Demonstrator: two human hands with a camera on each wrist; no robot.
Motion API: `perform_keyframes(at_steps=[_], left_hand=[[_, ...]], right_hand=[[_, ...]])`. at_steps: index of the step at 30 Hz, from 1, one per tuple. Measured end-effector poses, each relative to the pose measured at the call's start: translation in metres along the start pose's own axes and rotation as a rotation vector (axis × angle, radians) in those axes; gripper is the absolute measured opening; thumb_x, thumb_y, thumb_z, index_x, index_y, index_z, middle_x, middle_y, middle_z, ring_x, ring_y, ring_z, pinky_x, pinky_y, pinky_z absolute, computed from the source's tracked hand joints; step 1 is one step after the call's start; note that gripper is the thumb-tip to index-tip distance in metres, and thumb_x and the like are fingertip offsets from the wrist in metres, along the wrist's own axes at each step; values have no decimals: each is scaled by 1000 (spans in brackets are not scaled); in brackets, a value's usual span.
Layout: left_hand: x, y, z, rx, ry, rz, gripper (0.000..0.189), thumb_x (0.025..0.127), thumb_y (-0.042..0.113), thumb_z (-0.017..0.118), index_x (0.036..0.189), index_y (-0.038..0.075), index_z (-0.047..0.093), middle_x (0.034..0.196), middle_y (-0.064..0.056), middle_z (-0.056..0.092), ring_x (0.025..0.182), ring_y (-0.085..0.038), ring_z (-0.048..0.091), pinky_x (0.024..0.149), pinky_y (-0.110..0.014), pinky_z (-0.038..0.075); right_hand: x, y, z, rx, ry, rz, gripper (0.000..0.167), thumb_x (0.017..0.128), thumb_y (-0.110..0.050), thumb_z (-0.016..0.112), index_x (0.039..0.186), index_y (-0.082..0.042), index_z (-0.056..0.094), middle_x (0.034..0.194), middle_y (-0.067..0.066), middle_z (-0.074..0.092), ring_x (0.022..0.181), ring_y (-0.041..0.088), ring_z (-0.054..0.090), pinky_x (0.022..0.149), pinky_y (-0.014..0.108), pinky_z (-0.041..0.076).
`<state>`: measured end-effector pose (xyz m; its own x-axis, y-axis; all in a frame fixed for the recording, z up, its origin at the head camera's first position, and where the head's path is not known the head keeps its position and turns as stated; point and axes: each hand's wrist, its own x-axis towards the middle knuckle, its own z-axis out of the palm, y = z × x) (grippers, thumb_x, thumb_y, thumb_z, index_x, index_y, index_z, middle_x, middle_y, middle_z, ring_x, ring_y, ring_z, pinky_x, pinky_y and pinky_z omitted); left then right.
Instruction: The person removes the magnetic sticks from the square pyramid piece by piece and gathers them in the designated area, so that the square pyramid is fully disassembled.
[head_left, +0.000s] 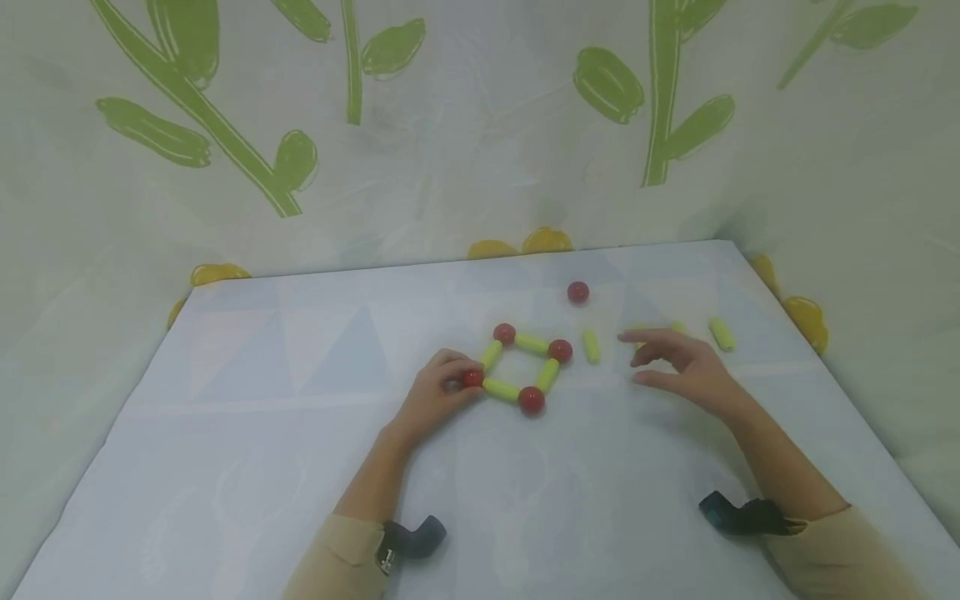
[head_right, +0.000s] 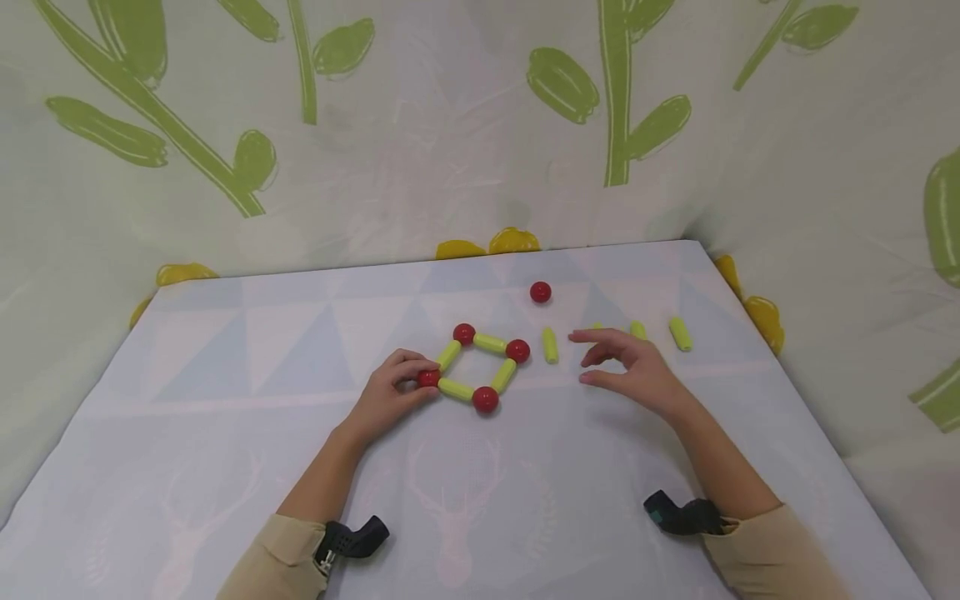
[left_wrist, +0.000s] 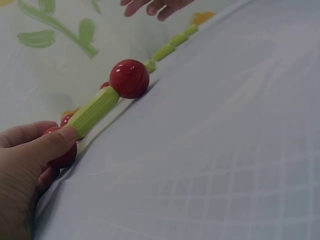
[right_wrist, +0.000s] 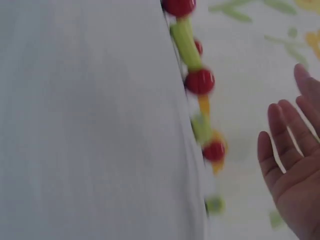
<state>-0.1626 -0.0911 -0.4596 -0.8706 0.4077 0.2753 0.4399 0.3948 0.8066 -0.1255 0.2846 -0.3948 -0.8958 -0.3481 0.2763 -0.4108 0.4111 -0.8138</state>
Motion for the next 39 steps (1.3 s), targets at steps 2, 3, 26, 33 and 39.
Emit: perform_keyframes(at_steps=[2, 3, 26, 33, 39], left_hand=[[0, 0, 0, -10, -2, -6, 31, 79, 16, 76, 110, 18, 69, 106, 6, 56, 100, -9, 56, 90, -28, 51], [0, 0, 0, -14, -2, -8, 32, 79, 16, 76, 110, 18, 69, 106, 6, 56, 100, -9, 56, 90, -28, 51], [-2, 3, -2, 17, -16, -28, 31, 80, 20, 75, 110, 20, 68, 105, 7, 56, 99, -9, 56, 89, -29, 51], [-2, 0, -3, -3, -19, -12, 32, 80, 20, 75, 110, 21, 68, 106, 7, 56, 101, -9, 56, 90, -29, 51], [0, -2, -1, -1, -25, -21, 32, 80, 21, 75, 111, 22, 67, 105, 9, 55, 101, -8, 56, 90, -29, 51]], right_hand=[[5, -4, 18, 20, -75, 1, 46, 82, -2, 70, 127, -7, 57, 105, 5, 65, 88, 9, 60, 84, 14, 47], [8, -5, 27, 28, -113, -4, 46, 83, -4, 70, 127, -7, 57, 103, 8, 64, 87, 9, 59, 83, 16, 49], [38, -5, 113, 30, -335, -75, 32, 82, -7, 72, 112, -12, 64, 112, 3, 62, 99, 16, 55, 84, 25, 49], [39, -1, 116, -46, -316, -122, 31, 79, -4, 72, 108, -13, 66, 103, 1, 62, 92, 15, 54, 78, 23, 50], [30, -1, 111, 102, -248, -12, 37, 79, -5, 73, 114, -11, 62, 107, 3, 62, 91, 14, 55, 76, 21, 51]])
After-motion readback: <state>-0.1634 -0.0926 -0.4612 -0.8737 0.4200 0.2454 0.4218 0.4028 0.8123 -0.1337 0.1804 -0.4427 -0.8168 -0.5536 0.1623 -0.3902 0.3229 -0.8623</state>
